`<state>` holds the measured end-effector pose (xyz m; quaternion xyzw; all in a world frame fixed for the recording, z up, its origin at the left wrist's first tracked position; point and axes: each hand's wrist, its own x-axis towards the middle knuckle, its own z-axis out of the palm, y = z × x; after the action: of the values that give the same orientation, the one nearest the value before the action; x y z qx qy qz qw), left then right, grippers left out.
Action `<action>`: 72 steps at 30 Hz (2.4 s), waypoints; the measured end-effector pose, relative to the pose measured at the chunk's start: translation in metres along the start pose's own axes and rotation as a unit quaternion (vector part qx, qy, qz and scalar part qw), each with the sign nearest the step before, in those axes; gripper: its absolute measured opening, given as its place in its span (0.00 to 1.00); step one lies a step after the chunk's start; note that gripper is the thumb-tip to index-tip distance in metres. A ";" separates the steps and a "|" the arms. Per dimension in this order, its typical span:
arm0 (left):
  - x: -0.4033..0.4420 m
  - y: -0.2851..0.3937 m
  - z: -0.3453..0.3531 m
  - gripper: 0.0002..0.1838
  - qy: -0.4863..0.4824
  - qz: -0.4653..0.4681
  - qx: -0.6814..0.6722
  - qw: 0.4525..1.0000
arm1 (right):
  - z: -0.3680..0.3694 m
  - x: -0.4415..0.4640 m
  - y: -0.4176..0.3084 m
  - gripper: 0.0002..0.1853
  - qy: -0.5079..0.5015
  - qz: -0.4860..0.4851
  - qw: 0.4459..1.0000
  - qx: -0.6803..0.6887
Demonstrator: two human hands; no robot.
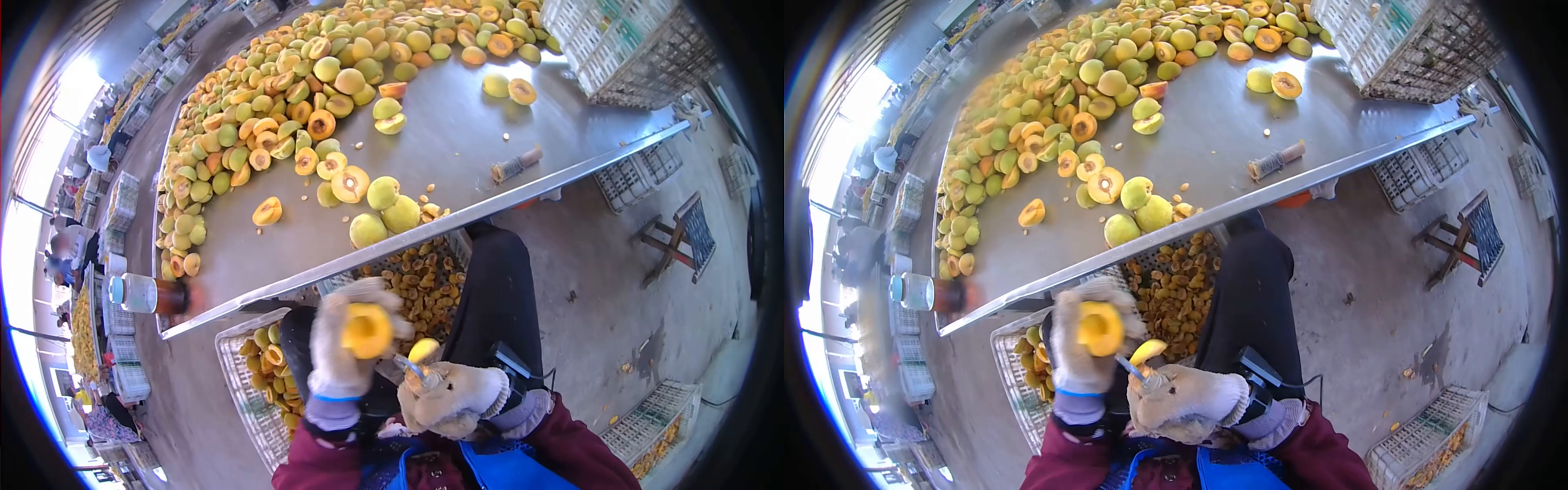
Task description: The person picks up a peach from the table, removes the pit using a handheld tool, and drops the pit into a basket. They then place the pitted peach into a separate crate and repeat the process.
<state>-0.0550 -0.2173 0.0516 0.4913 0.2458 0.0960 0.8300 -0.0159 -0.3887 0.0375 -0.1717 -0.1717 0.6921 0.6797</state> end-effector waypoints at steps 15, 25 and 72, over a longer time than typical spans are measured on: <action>0.135 0.011 -0.036 0.16 -0.103 0.256 0.694 0.666 | -0.014 0.014 0.011 0.08 0.229 0.051 0.968 -0.086; 0.174 0.024 -0.040 0.34 -0.035 0.059 0.542 0.837 | -0.010 0.019 0.004 0.09 0.321 0.054 0.932 -0.158; -0.015 -0.019 0.018 0.37 -0.060 0.028 0.043 0.997 | 0.000 0.007 0.008 0.18 0.423 -0.005 0.786 -0.451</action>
<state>-0.0606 -0.2465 0.0473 0.5382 0.1857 0.0787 0.8183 -0.0234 -0.3815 0.0337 -0.7336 -0.1608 0.3905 0.5324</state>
